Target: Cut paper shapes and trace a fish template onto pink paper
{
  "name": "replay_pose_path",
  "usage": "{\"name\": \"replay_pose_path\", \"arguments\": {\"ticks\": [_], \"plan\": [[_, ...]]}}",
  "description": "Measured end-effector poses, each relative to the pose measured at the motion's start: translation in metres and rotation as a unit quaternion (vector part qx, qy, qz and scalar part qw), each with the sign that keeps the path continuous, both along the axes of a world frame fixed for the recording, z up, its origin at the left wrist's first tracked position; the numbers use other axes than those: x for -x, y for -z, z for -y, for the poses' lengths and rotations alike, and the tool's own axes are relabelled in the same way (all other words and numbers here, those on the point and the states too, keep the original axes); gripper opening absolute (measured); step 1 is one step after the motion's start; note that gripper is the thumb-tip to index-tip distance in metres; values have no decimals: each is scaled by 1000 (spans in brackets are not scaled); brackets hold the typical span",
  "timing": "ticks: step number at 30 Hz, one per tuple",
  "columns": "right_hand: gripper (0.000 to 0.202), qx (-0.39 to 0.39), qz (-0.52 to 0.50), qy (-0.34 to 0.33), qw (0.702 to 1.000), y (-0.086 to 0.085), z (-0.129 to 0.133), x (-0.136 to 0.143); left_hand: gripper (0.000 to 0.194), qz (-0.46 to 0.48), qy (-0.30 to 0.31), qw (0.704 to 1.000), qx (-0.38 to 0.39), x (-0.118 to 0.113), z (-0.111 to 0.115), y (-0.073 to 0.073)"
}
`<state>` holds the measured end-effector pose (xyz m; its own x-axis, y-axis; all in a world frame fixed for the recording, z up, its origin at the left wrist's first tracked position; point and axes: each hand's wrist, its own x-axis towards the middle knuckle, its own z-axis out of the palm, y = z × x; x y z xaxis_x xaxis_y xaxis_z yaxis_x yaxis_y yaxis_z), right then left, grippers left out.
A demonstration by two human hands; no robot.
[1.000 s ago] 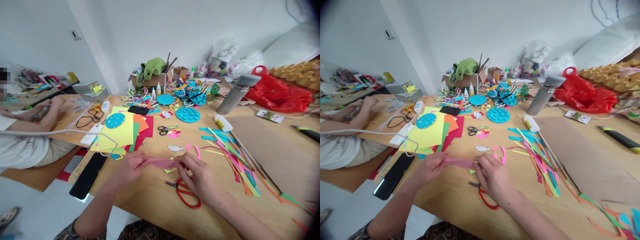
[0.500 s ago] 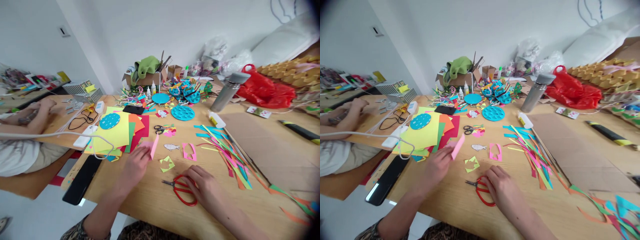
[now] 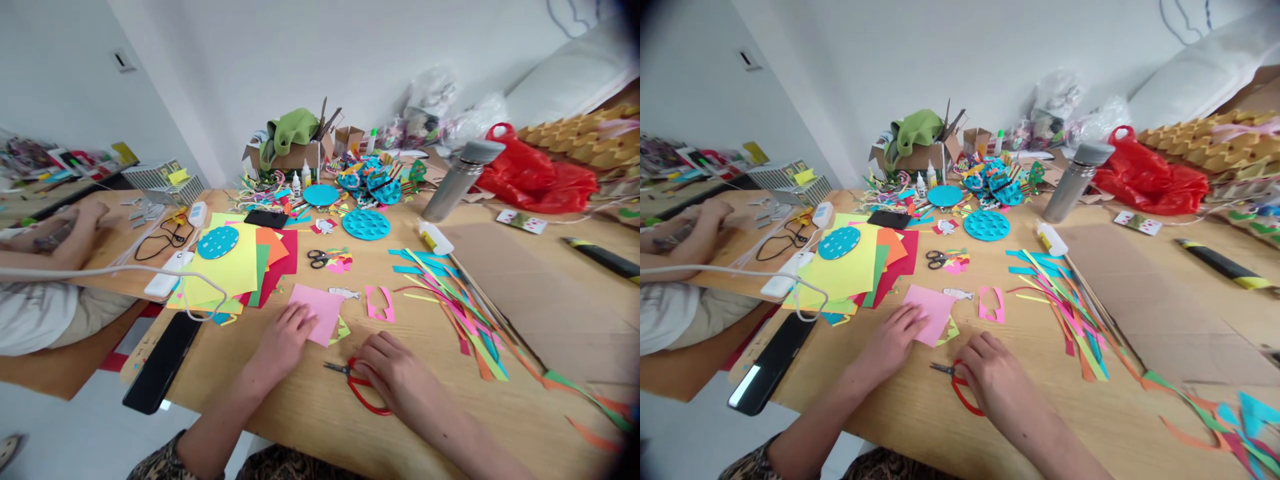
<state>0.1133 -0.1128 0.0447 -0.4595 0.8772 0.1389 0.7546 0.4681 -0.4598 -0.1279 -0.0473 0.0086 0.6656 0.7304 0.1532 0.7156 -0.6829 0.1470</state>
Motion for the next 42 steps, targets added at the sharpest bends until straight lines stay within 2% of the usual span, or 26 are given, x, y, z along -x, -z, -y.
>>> {"name": "replay_pose_path", "arguments": {"ticks": [3, 7, 11, 15, 21, 23, 27, 29, 31, 33, 36, 38, 42], "plan": [[22, 2, 11, 3, 1000, -1, -3, 1, 40, 64, -22, 998, 21, 1, -4, -2], [18, -34, 33, -4, 999, 0, -15, 8, 35, 152, -74, 984, 59, 4, -10, -5], [41, -72, 90, 10, 993, 13, -22, 22, 34, 181, -98, 976, 76, 7, -12, -8], [59, -64, 148, 31, 986, 29, -17, 34, 34, 200, -109, 971, 66, 11, -13, -15], [68, -72, 172, 38, 982, 33, -10, 55, 31, 262, -143, 954, 25, 13, -20, -22], [64, -80, 174, 42, 981, 29, -13, 62, 30, 266, -139, 954, 14, 13, -21, -22], [29, -73, 171, 59, 981, 12, -31, 68, 30, 259, -132, 957, -9, 10, -21, -20], [30, -83, 175, 48, 980, 6, -42, 69, 29, 257, -130, 958, -17, 8, -21, -19], [29, -95, 176, 15, 980, 6, -52, 70, 29, 254, -122, 959, -18, 6, -21, -19], [17, -91, 188, -21, 978, 10, -57, 71, 31, 250, -109, 962, -21, 3, -23, -19], [12, -100, 203, -38, 973, 17, -59, 66, 33, 247, -95, 964, -39, 0, -27, -19], [11, -101, 206, -17, 973, 19, -57, 54, 34, 245, -90, 964, -50, 0, -29, -20], [17, -61, 190, 73, 977, 12, -57, 16, 35, 239, -90, 966, -45, 0, -30, -20]]}}
